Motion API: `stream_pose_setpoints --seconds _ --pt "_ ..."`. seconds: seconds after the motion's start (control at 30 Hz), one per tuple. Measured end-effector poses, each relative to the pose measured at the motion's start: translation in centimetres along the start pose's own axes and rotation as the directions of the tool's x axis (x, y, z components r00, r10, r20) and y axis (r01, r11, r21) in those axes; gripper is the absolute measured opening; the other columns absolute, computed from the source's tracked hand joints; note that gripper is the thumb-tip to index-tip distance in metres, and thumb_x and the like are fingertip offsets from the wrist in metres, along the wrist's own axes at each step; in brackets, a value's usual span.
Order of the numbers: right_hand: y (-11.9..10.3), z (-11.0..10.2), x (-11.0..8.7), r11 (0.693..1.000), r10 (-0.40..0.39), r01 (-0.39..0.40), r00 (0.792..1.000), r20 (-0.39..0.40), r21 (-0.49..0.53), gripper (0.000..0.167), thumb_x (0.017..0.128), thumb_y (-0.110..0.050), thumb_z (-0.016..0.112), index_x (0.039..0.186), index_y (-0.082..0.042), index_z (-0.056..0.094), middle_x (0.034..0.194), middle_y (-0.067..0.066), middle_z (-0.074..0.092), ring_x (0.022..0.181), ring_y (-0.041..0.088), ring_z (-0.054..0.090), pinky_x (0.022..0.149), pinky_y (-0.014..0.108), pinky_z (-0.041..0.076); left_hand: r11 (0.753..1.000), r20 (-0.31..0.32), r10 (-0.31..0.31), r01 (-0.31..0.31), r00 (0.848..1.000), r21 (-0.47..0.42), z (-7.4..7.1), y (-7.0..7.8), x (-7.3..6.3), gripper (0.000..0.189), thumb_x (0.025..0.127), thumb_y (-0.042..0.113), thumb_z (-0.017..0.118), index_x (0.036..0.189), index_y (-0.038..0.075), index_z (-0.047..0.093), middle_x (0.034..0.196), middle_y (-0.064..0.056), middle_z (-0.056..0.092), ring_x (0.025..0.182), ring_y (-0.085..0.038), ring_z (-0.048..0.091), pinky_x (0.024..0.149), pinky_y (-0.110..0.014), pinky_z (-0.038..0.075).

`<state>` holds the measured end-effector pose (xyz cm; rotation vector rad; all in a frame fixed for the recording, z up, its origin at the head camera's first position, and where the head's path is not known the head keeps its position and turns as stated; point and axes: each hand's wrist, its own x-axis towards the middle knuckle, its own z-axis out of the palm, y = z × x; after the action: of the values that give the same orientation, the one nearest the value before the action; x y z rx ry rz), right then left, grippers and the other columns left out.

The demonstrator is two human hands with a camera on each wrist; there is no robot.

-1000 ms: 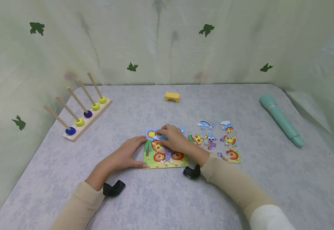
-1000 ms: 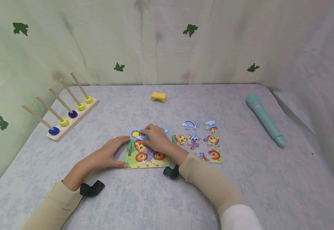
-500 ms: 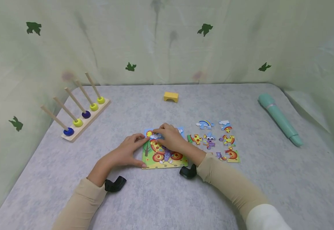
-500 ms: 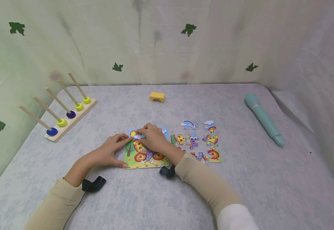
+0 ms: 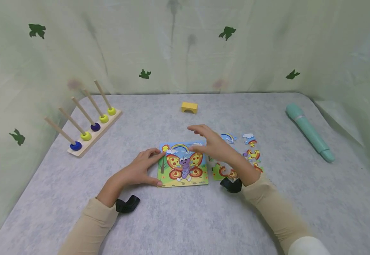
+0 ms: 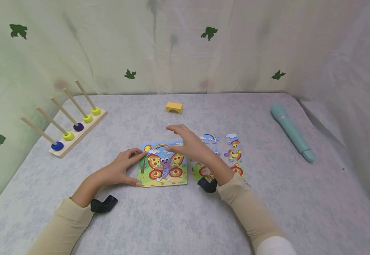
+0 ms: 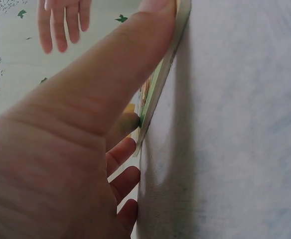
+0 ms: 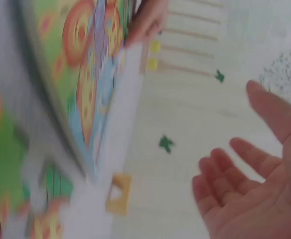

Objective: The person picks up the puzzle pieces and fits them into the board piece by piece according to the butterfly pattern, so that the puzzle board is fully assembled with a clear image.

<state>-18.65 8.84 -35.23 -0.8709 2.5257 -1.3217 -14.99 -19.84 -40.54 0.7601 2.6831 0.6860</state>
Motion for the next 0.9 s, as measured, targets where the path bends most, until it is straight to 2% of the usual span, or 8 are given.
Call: stream_pose_setpoints --seconds 0.13,0.3,0.4,0.53,0.73,0.9 --pt "1.2 -2.6 -1.4 0.998 -0.055 0.051 0.993 -0.104 -0.036 0.063 0.081 -0.025 0.067 0.136 -0.013 0.039 0.133 0.004 0.04 0.118 0.021 0.038 0.096 0.043 0.032 1.0 -0.003 0.012 -0.012 1.0 -0.001 0.1 -0.1 0.0 0.104 0.061 0.064 0.068 0.143 0.015 0.027 0.14 -0.008 0.023 0.128 -0.028 0.016 0.1 -0.05 0.02" --pt "3.7 -4.9 -2.4 1.0 0.001 -0.004 0.984 -0.179 -0.018 0.063 0.081 -0.012 0.067 0.136 -0.004 0.037 0.135 0.013 0.039 0.122 0.029 0.035 0.098 0.046 0.028 1.0 -0.01 0.02 -0.02 1.0 -0.005 0.1 0.0 0.0 0.104 0.061 0.063 0.069 0.142 0.013 0.028 0.139 -0.009 0.024 0.127 -0.03 0.016 0.099 -0.051 0.021" --pt "5.2 -5.6 -2.9 0.999 0.05 -0.047 0.978 -0.203 0.016 0.062 0.081 -0.012 0.067 0.136 -0.005 0.037 0.135 0.013 0.039 0.123 0.029 0.033 0.098 0.048 0.027 1.0 -0.006 0.011 -0.011 1.0 0.0 0.1 -0.1 0.0 0.104 0.061 0.063 0.069 0.142 0.014 0.028 0.14 -0.009 0.023 0.127 -0.029 0.016 0.1 -0.05 0.02" --pt "7.2 -5.8 -3.3 0.994 0.106 -0.103 0.972 -0.212 0.025 0.061 0.082 -0.018 0.066 0.135 -0.008 0.038 0.135 0.01 0.04 0.123 0.028 0.033 0.098 0.048 0.026 1.0 -0.003 0.004 -0.004 1.0 0.002 0.1 0.0 0.0 0.104 0.061 0.064 0.069 0.143 0.015 0.027 0.14 -0.008 0.023 0.127 -0.029 0.016 0.099 -0.05 0.021" --pt "9.3 -5.8 -3.7 0.98 0.2 -0.199 0.965 -0.167 0.019 0.062 0.084 -0.027 0.064 0.137 -0.01 0.037 0.137 0.01 0.036 0.124 0.034 0.03 0.096 0.052 0.029 1.0 -0.015 0.015 -0.015 1.0 0.002 0.1 0.1 0.0 0.104 0.061 0.061 0.07 0.143 0.014 0.026 0.141 -0.01 0.023 0.127 -0.03 0.016 0.099 -0.051 0.021" --pt "10.6 -5.5 -4.0 0.95 0.308 -0.311 0.941 -0.139 -0.002 0.061 0.083 -0.032 0.064 0.136 -0.014 0.039 0.137 0.011 0.037 0.123 0.033 0.033 0.096 0.051 0.029 1.0 -0.012 0.01 -0.01 1.0 0.004 0.1 0.1 -0.1 0.103 0.062 0.061 0.07 0.143 0.014 0.027 0.141 -0.01 0.022 0.128 -0.03 0.015 0.099 -0.051 0.02"
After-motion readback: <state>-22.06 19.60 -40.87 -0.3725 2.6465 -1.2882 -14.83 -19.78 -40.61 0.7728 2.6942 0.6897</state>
